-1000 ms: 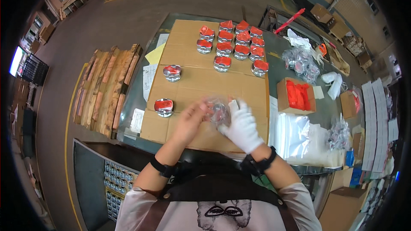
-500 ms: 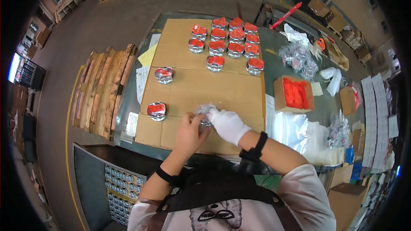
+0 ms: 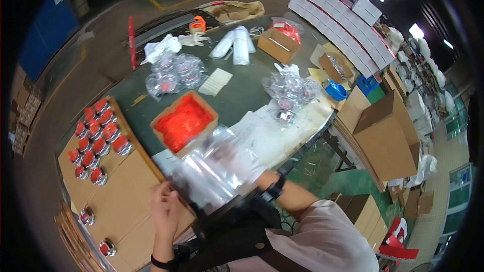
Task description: The person repeatedly picks up small, round, red-lidded metal containers from a cardboard sheet and places them into clear plastic bags. The person then seals the bags and sets them aside on the table. The process is repeated for multiple units throughout the clip.
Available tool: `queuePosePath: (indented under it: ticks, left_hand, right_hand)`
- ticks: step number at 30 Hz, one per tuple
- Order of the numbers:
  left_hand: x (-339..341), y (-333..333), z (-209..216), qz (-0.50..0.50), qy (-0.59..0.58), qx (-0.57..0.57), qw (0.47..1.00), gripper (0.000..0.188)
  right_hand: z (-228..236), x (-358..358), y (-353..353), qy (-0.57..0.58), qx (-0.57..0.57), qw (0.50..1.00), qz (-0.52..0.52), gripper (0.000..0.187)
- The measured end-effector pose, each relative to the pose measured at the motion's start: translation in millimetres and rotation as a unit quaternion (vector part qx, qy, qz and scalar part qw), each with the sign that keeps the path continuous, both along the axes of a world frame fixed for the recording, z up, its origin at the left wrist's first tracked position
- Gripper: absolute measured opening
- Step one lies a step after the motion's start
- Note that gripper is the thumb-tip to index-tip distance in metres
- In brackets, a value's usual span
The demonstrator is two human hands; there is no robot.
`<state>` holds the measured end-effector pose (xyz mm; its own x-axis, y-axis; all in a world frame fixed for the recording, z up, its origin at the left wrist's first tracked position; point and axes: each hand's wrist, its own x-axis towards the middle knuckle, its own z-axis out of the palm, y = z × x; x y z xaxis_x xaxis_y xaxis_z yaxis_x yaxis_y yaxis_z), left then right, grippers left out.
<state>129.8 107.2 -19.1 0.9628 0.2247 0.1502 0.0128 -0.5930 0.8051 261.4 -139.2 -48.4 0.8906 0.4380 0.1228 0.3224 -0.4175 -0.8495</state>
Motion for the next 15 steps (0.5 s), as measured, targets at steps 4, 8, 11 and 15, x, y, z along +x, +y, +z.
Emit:
queuePosePath:
  ticks: [4,8,11,15]
  left_hand:
    - [58,-75,-68,-0.089,0.115,0.011,0.989,0.02]
    - [115,-137,-97,-0.013,0.133,0.154,0.979,0.028]
    - [124,-141,-135,-0.023,0.182,0.176,0.967,0.032]
    - [119,-126,-143,-0.008,0.179,0.083,0.98,0.025]
  right_hand:
    - [23,86,-152,-0.176,-0.239,0.908,-0.295,0.017]
    - [-53,144,-232,-0.28,-0.498,0.788,-0.23,0.015]
    - [-60,159,-206,-0.331,-0.65,0.65,-0.213,0.014]
    - [-35,149,-146,-0.216,-0.581,0.738,-0.265,0.018]
